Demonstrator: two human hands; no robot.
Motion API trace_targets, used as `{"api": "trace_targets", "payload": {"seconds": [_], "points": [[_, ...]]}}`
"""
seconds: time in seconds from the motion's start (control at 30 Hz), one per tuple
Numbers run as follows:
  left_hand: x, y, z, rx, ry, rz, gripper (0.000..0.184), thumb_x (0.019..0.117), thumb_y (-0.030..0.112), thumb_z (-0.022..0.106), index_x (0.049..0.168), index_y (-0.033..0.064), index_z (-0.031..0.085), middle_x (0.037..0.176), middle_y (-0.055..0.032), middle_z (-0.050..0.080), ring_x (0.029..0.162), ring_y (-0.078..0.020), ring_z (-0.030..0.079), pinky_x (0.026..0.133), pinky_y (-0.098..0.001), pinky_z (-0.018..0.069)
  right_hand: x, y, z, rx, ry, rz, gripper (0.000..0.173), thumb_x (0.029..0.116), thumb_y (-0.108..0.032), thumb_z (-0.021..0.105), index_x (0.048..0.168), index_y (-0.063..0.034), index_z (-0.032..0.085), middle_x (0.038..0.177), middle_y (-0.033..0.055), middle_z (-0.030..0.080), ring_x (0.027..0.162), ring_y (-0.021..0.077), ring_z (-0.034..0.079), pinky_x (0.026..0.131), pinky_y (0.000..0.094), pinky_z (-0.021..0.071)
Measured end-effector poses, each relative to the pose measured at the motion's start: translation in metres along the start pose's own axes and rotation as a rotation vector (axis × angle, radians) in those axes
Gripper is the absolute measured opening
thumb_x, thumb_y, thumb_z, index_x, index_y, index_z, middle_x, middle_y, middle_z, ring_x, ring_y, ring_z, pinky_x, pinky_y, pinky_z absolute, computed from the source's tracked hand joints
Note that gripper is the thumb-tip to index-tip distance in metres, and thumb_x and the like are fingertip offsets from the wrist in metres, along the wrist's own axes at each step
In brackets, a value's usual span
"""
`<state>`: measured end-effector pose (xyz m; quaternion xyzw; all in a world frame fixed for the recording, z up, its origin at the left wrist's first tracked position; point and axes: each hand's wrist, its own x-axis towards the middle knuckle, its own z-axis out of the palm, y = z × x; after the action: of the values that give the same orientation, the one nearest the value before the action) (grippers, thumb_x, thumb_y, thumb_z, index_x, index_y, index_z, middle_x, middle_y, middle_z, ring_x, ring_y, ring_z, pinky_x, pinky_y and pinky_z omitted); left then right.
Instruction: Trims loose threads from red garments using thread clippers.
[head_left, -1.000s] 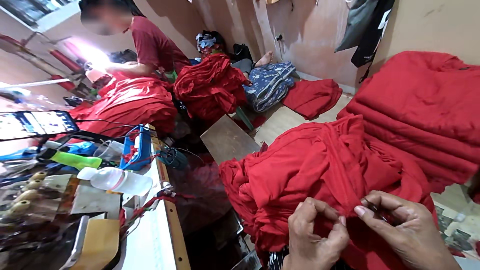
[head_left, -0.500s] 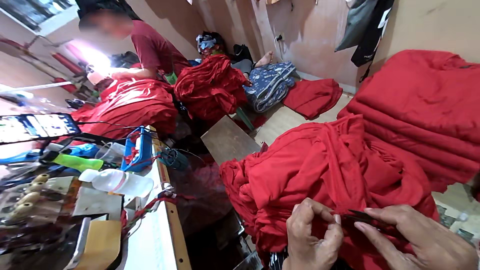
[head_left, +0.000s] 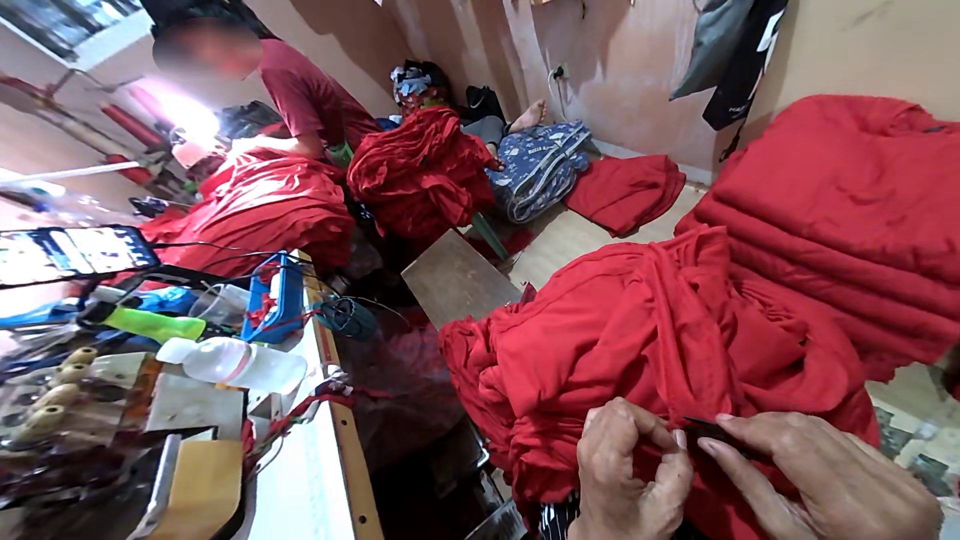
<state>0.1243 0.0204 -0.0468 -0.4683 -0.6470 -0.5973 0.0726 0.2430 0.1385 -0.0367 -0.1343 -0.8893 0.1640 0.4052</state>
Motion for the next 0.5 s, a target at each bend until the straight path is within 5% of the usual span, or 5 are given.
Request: {"api": "trace_targets", "payload": {"seconds": [0.5], "points": [[0.0, 0.004, 0.002, -0.046, 0.067, -0.006, 0.012, 0.0858, 0.005, 0.068, 0.084, 0.0083, 0.056, 0.078, 0.0001, 0.061, 0.079, -0.003, 0.061, 0.077, -0.0156, 0.0502, -0.006, 0.0, 0.01, -0.014, 0.088, -0.093, 0.025, 0.1059, -0.028, 0.056, 0.102, -0.0072, 0.07, 0.083, 0.0105, 0.072, 0.071, 0.023, 0.061, 0.063, 0.0314, 0.0444]]}}
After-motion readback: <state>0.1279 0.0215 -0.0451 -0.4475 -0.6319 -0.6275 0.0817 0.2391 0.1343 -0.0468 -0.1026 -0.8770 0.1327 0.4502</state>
